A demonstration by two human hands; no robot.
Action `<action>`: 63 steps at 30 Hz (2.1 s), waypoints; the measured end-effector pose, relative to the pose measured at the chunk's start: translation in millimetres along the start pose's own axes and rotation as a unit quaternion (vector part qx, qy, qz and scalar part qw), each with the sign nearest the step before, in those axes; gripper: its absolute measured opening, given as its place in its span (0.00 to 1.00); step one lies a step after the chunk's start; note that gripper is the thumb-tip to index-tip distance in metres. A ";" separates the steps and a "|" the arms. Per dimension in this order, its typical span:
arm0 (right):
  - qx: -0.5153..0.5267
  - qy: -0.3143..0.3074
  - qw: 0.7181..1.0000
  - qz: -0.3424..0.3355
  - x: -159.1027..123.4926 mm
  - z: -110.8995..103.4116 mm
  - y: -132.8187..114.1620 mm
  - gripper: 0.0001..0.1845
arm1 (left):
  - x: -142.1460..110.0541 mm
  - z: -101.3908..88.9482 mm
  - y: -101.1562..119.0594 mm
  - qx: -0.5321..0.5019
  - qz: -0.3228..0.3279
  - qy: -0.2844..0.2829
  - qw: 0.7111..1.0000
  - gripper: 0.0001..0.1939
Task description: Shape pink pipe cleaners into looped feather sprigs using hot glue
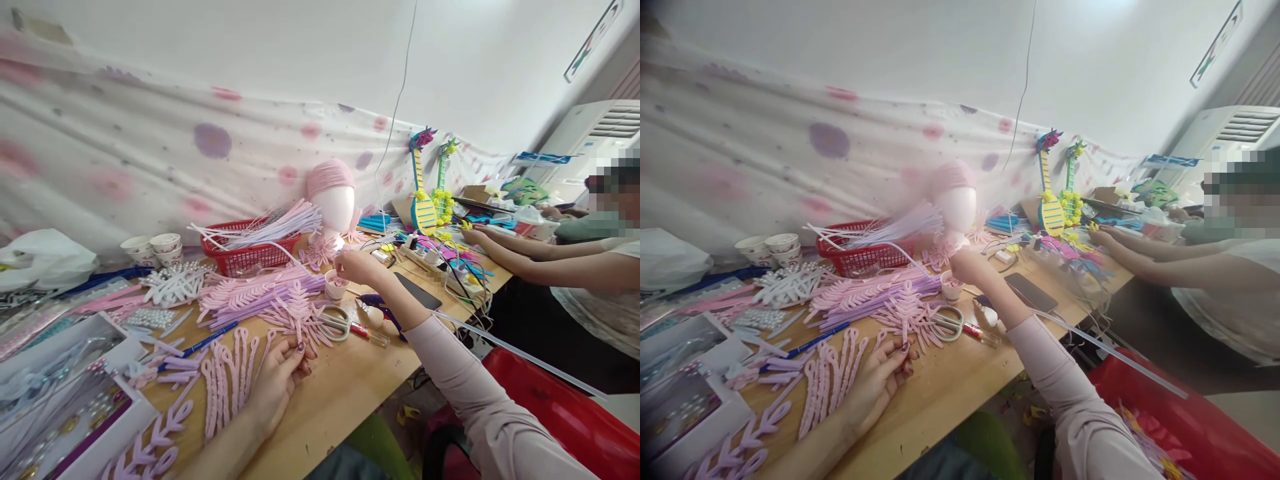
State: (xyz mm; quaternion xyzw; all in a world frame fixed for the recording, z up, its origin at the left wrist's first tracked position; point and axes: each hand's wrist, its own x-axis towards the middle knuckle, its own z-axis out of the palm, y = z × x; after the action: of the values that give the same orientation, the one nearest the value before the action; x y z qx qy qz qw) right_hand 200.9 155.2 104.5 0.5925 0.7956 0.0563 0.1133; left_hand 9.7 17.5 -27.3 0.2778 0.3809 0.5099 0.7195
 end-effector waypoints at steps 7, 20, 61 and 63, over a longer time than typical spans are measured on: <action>-0.001 -0.028 1.000 0.000 6.9 8.3 -0.3 0.13 | 0.1 -0.1 0.5 0.006 0.007 -0.002 1.000 0.16; 0.093 0.065 0.993 -0.015 2.5 0.0 12.0 0.10 | -2.7 2.0 3.9 0.006 0.003 -0.013 1.000 0.17; 0.784 0.114 0.609 0.034 -115.7 130.6 -97.4 0.19 | -6.6 5.0 8.1 0.010 0.010 0.038 0.999 0.13; 0.786 0.093 0.610 0.037 -118.0 130.5 -96.3 0.19 | -6.4 4.4 9.4 0.009 0.008 0.038 0.999 0.12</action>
State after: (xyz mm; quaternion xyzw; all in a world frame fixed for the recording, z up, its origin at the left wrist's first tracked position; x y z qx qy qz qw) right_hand 175.7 8.5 -30.0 0.4747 0.5180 -0.5320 -0.4725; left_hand 7.2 14.5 -15.7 0.2679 0.4109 0.5224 0.6975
